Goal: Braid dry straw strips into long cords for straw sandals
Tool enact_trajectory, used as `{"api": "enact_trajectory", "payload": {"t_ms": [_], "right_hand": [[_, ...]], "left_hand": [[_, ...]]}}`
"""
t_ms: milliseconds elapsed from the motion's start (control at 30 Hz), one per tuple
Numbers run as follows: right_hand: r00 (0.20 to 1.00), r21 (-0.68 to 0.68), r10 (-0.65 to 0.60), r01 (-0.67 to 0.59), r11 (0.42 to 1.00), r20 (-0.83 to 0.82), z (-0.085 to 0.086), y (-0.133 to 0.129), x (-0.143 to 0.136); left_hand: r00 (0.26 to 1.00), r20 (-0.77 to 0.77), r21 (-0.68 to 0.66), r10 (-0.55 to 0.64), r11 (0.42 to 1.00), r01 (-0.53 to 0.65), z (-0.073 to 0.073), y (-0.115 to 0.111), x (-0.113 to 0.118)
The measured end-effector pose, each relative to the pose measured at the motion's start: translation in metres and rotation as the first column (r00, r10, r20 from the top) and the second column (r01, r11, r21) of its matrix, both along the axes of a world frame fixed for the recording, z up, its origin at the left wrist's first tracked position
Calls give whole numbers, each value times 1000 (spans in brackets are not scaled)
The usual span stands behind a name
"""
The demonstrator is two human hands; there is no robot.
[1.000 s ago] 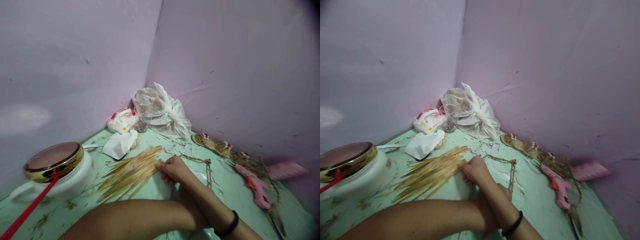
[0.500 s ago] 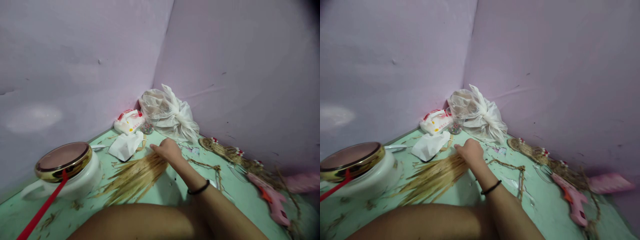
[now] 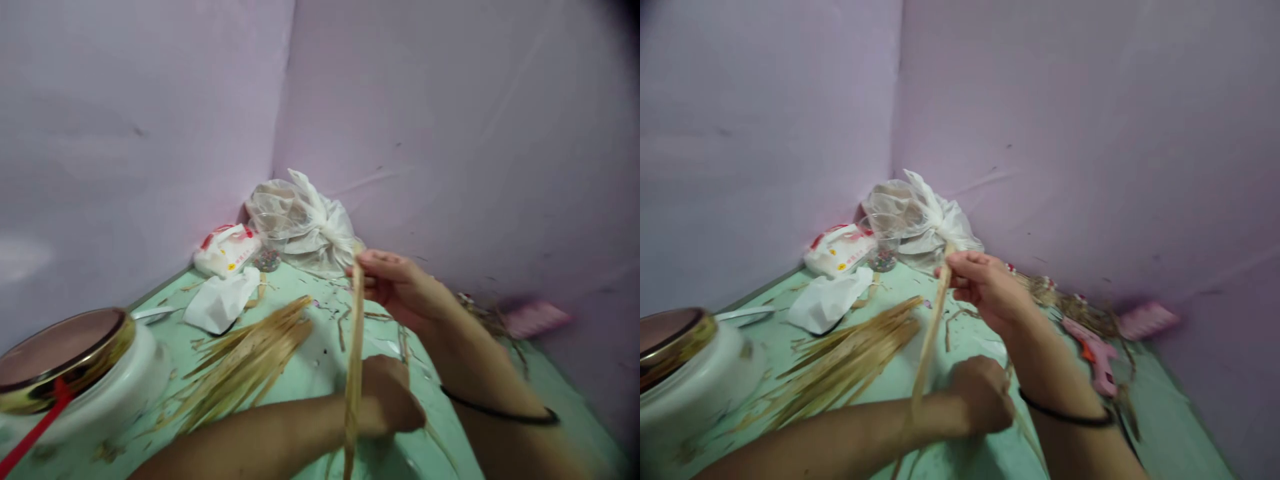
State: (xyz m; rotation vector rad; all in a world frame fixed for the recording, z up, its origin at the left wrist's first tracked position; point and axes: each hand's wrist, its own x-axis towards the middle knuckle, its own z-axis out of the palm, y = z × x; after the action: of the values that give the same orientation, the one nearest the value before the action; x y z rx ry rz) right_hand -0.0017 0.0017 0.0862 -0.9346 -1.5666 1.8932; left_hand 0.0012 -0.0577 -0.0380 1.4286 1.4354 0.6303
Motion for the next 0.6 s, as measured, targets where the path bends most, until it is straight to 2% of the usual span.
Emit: {"api": "enact_trajectory", "payload": {"t_ms": [33, 100, 167, 233, 333, 433, 500, 600], "right_hand": [[999, 35, -48, 48, 998, 6, 8, -2, 28], [979, 105, -193, 186, 977, 62, 14, -12, 83], [933, 176, -313, 283, 943, 179, 4, -24, 126], [862, 230, -398, 338, 913, 313, -19, -35, 153], [774, 263, -491, 416, 871, 400, -62, -43, 162], [782, 195, -464, 422, 885, 415, -94, -43, 152], [776, 246, -456, 385, 890, 436, -106, -42, 147], [757, 305, -434, 318, 898, 488, -113, -39, 148]], "left_hand": [[989, -140, -12, 45, 999, -47, 3, 3, -2], [990, -139, 25, 20, 1000, -16, 6, 9, -5], [999, -29, -7, 36, 999, -36, 7, 14, -7], [995, 99, -89, 24, 996, -15, 10, 17, -8], [978, 204, -197, 45, 980, -4, 17, 18, -9], [964, 263, -258, 35, 965, 36, 23, 18, -9], [964, 263, -270, 25, 962, 49, 24, 18, -9], [971, 237, -283, 40, 959, 30, 21, 19, -9]]}}
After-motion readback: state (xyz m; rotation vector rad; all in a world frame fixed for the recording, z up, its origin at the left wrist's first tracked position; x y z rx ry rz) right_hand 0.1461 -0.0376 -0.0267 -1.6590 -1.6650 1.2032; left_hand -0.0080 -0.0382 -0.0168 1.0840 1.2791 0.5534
